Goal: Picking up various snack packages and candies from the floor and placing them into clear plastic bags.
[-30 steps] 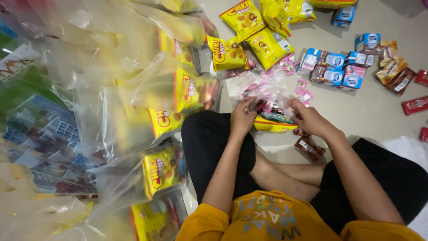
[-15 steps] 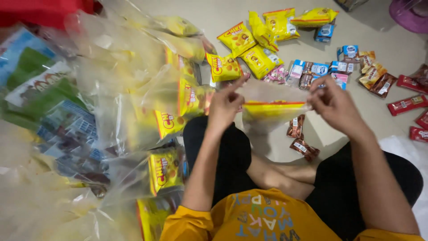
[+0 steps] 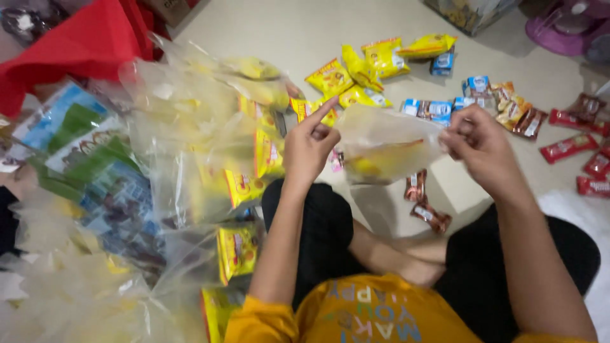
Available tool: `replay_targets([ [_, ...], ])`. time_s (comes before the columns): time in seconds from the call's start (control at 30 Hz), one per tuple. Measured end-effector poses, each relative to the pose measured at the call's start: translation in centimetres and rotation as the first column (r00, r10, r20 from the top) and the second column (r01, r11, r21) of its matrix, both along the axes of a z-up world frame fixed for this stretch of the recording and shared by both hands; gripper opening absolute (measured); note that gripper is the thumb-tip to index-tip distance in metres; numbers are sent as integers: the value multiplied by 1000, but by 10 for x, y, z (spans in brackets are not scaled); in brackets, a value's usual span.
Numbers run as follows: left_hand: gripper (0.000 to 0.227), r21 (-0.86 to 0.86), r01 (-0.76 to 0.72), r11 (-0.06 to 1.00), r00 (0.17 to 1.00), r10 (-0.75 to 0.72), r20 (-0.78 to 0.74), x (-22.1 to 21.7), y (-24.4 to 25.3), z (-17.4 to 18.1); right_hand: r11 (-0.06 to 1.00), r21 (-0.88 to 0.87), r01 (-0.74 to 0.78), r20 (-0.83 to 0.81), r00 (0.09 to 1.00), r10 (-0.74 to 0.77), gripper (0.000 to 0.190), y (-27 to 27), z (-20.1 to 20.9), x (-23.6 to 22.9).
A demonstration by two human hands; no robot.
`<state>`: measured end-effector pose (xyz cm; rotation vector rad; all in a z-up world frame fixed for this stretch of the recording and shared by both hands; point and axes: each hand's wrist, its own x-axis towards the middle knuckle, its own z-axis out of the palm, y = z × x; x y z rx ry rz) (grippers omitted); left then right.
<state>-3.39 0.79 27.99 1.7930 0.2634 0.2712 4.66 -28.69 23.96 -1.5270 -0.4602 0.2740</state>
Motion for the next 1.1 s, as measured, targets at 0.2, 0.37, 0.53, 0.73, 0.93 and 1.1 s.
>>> replay_targets([
  [0.2, 31, 519, -27, 854, 997, 60, -47, 16, 4, -79, 944, -328, 41, -62, 996, -65, 15, -3, -16, -12],
  [0.37, 51, 128, 106, 986, 992, -97, -78, 6, -1, -106, 986, -143, 81, 186, 981, -53, 6, -7, -88, -12],
  [0.53, 58, -231, 142, 963, 988, -152, -26, -2, -10, -142, 971, -237, 43, 136, 991, -10, 19, 25, -66, -50],
  [0.73, 64, -389, 112, 914, 994, -99, 54, -20, -24, -162, 698, -697, 162, 396, 899, 187, 23, 27, -190, -33],
  [0.93, 122, -37, 237, 971, 970, -239, -36, -48, -40, -149, 687, -696, 211, 431, 888, 164, 7, 32, -160, -41],
  [1.1, 137, 417, 225, 881, 972, -175, -154, -49, -71, -182, 763, -631, 139, 410, 895, 176, 8, 27, -181, -37],
])
